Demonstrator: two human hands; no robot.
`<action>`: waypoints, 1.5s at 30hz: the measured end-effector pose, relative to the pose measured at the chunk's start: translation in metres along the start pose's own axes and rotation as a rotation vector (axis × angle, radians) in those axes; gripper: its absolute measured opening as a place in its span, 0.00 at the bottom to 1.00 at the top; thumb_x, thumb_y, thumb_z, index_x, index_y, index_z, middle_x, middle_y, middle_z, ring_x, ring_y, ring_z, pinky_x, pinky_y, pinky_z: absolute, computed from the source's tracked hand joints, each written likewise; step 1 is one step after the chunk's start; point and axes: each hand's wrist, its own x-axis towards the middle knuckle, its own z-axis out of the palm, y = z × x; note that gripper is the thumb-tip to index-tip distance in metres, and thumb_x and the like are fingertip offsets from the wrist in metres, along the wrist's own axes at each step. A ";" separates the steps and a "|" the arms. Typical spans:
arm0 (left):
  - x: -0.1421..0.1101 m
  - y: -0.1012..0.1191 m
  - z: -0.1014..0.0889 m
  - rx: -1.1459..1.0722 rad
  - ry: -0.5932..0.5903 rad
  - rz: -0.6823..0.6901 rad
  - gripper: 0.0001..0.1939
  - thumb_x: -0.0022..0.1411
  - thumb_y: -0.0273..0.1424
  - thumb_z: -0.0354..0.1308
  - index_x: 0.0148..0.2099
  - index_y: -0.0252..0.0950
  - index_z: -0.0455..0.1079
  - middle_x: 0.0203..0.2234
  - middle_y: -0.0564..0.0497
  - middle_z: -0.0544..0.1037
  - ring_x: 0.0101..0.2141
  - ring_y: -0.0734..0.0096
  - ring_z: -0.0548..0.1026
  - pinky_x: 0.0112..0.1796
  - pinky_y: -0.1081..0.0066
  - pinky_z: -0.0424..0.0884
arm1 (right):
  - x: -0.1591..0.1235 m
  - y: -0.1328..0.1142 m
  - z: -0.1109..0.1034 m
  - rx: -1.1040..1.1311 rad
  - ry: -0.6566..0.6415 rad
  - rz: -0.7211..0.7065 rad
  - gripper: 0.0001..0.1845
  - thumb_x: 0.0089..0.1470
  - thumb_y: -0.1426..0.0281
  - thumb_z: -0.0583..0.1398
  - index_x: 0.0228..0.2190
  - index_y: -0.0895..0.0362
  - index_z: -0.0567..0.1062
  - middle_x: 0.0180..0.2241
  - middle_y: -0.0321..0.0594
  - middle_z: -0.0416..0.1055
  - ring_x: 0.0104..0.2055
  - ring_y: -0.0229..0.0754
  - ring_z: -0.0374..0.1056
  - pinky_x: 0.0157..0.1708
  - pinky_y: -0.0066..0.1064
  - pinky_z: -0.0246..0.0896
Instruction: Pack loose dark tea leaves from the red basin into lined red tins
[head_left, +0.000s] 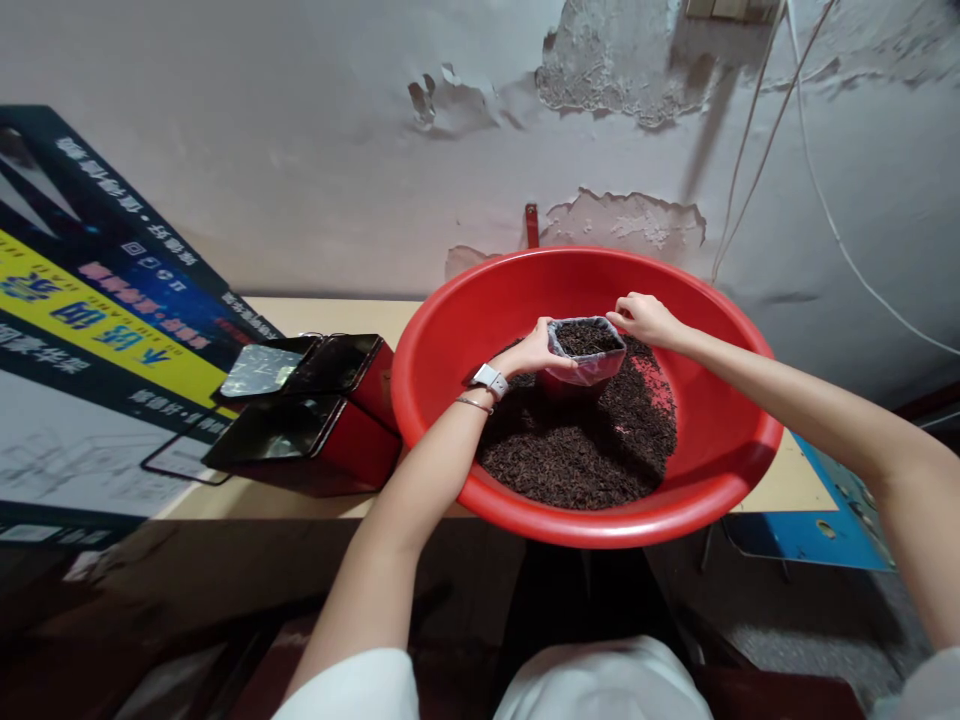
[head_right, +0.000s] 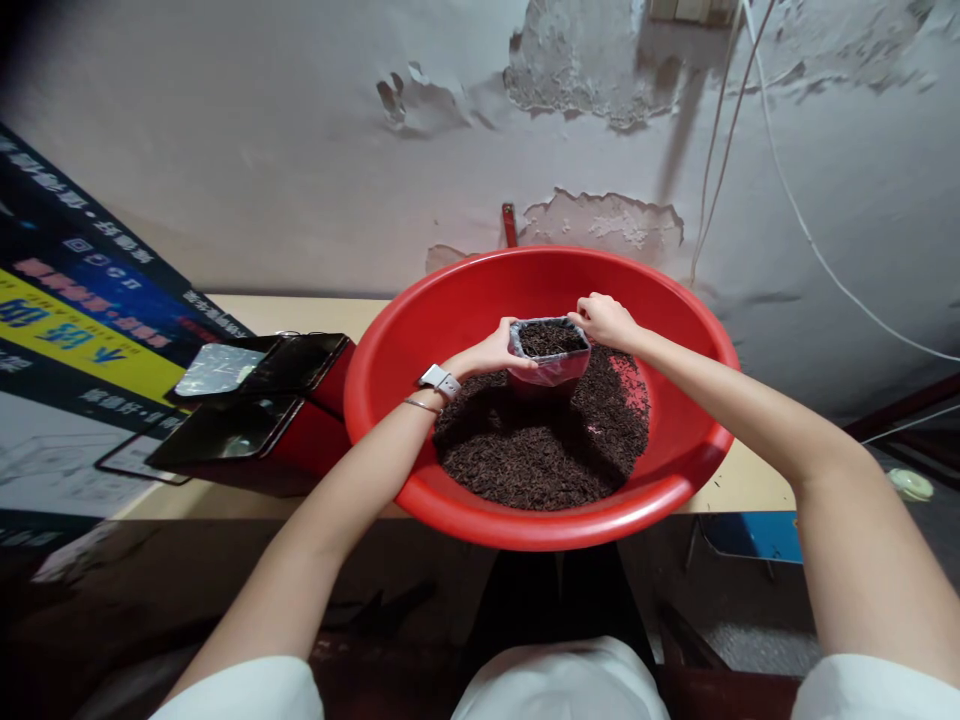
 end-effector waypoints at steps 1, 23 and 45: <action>0.000 0.000 0.000 0.006 -0.002 -0.002 0.54 0.35 0.37 0.75 0.60 0.32 0.49 0.55 0.34 0.64 0.56 0.48 0.67 0.57 0.52 0.61 | 0.000 0.002 0.001 -0.002 -0.013 0.018 0.17 0.63 0.59 0.53 0.37 0.57 0.75 0.42 0.49 0.73 0.43 0.48 0.69 0.43 0.37 0.62; -0.011 0.003 -0.034 0.306 0.315 -0.202 0.36 0.70 0.53 0.34 0.62 0.29 0.58 0.59 0.33 0.68 0.56 0.55 0.70 0.56 0.63 0.62 | -0.011 0.022 -0.013 0.025 0.023 0.282 0.13 0.58 0.75 0.54 0.32 0.66 0.78 0.33 0.56 0.77 0.39 0.49 0.73 0.38 0.30 0.65; 0.002 0.038 -0.001 0.557 0.214 -0.182 0.31 0.71 0.43 0.38 0.64 0.24 0.56 0.58 0.31 0.68 0.58 0.51 0.68 0.57 0.59 0.60 | -0.286 0.202 -0.115 -0.228 0.106 1.003 0.15 0.59 0.73 0.54 0.29 0.66 0.78 0.33 0.60 0.76 0.46 0.58 0.74 0.45 0.42 0.68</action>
